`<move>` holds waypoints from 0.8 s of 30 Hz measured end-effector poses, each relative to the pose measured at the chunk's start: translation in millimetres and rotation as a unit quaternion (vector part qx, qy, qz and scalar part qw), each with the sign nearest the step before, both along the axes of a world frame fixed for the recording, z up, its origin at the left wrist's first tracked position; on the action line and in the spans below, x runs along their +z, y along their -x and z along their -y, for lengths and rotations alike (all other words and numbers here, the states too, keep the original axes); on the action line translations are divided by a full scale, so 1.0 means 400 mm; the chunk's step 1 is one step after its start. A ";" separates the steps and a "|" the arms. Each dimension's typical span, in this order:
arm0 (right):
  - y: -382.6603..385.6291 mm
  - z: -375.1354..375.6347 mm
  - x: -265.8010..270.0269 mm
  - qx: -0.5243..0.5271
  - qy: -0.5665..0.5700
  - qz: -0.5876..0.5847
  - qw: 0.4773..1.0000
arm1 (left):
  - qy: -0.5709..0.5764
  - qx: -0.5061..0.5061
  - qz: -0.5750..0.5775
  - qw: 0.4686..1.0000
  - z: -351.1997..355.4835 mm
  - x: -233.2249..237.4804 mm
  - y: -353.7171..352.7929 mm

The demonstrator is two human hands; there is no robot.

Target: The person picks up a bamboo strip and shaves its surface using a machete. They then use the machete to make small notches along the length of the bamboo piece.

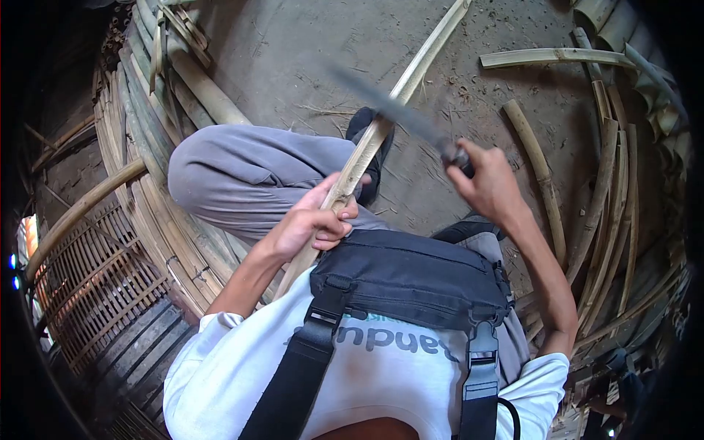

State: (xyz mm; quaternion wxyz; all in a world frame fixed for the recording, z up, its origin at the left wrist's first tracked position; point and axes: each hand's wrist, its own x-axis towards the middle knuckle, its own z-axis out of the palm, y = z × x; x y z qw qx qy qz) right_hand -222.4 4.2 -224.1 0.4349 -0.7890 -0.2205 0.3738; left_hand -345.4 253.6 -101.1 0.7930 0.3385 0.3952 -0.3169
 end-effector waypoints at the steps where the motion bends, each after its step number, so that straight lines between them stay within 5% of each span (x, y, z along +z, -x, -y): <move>1: 0.014 -0.002 0.015 0.023 0.015 0.044 0.999 | -0.024 -0.048 -0.007 0.999 0.003 -0.001 -0.004; 6: 0.000 0.014 -0.027 0.045 0.074 0.122 0.989 | -0.121 -0.146 0.001 0.982 0.031 -0.001 -0.003; 8: -0.075 0.049 -0.114 -0.096 0.025 0.081 0.992 | -0.128 -0.151 -0.017 0.980 0.042 0.007 -0.007; 10: -0.160 0.070 -0.115 -0.110 0.139 0.079 0.981 | -0.184 -0.172 0.009 0.968 0.049 0.002 0.003; 16: -0.050 0.060 0.010 0.071 0.065 0.104 0.990 | -0.290 -0.236 0.041 0.926 0.067 0.004 0.003; 20: -0.184 0.119 -0.152 -0.117 0.134 0.047 0.983 | -0.347 -0.275 0.081 0.893 0.062 -0.007 0.037; 24: -0.166 0.115 -0.023 -0.032 0.095 0.020 0.995 | -0.411 -0.323 0.078 0.849 0.083 0.013 0.015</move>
